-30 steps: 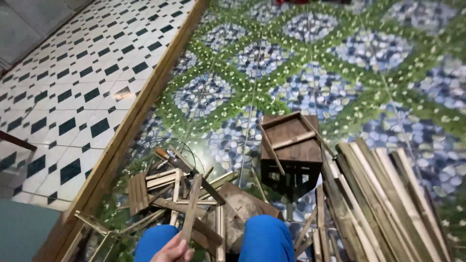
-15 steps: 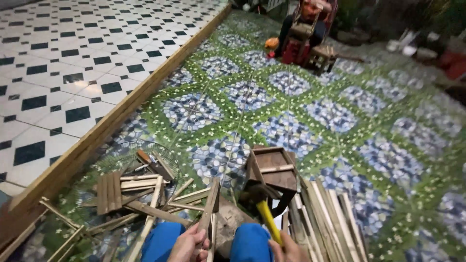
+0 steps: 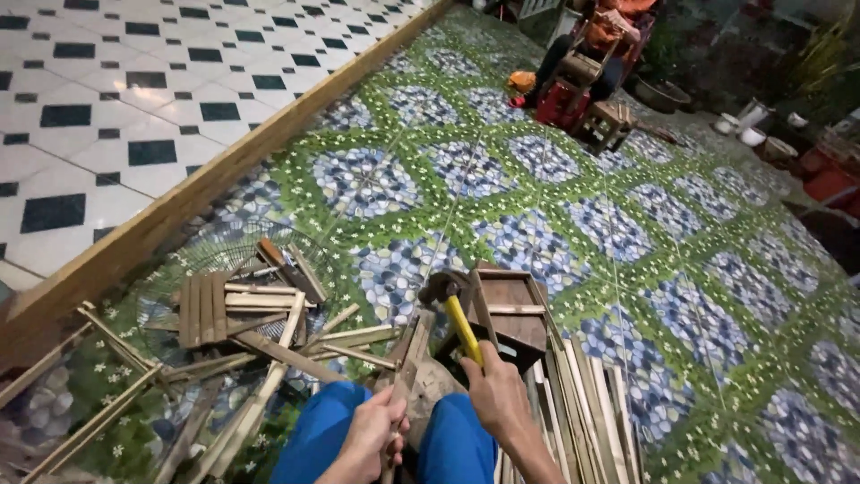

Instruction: Assembling a wooden frame by aligning slats and hammering nails into the joints.

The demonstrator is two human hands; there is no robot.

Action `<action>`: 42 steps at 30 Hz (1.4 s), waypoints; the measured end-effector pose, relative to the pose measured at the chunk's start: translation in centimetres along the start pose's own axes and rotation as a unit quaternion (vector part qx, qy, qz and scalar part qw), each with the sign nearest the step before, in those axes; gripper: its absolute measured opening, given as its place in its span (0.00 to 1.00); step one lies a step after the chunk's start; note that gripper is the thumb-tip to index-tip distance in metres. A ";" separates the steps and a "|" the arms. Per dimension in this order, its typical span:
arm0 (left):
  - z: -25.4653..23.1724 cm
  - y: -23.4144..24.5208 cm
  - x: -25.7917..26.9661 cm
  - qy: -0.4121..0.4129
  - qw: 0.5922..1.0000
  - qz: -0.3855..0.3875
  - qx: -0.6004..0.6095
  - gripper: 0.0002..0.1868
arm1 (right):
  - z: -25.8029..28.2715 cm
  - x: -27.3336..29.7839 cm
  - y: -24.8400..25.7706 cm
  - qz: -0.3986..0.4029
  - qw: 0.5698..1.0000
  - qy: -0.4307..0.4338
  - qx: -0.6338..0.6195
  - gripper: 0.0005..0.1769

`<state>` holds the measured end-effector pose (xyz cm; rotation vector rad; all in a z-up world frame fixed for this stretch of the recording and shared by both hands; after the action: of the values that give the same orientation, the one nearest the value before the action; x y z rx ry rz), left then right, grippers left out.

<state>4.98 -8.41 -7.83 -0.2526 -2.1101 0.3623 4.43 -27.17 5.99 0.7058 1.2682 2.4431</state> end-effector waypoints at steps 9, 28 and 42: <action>-0.4 -0.9 1.8 0.032 0.999 -0.018 0.025 0.33 | -0.1 0.3 1.3 -0.022 0.999 -0.011 0.029 0.09; -2.0 -0.8 3.3 0.027 0.999 -0.027 -0.008 0.33 | 2.0 1.3 1.6 0.038 0.993 -0.081 0.072 0.11; -0.2 -0.8 2.2 0.053 0.998 -0.028 0.022 0.35 | -5.4 6.2 -1.8 0.053 0.985 -0.047 0.160 0.19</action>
<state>3.94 -8.37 -5.69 -0.1821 -1.9995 0.3531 -3.65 -26.95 3.65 0.9824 1.6439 2.2748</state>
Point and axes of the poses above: each hand's wrist, its own x-axis away from the middle knuckle, its own y-axis out of the back of the hand, z = x × y, the point moved 9 cm from there along -x, towards the middle knuckle, and after that the axes turned 3 degrees about x, right-handed, at the moved point
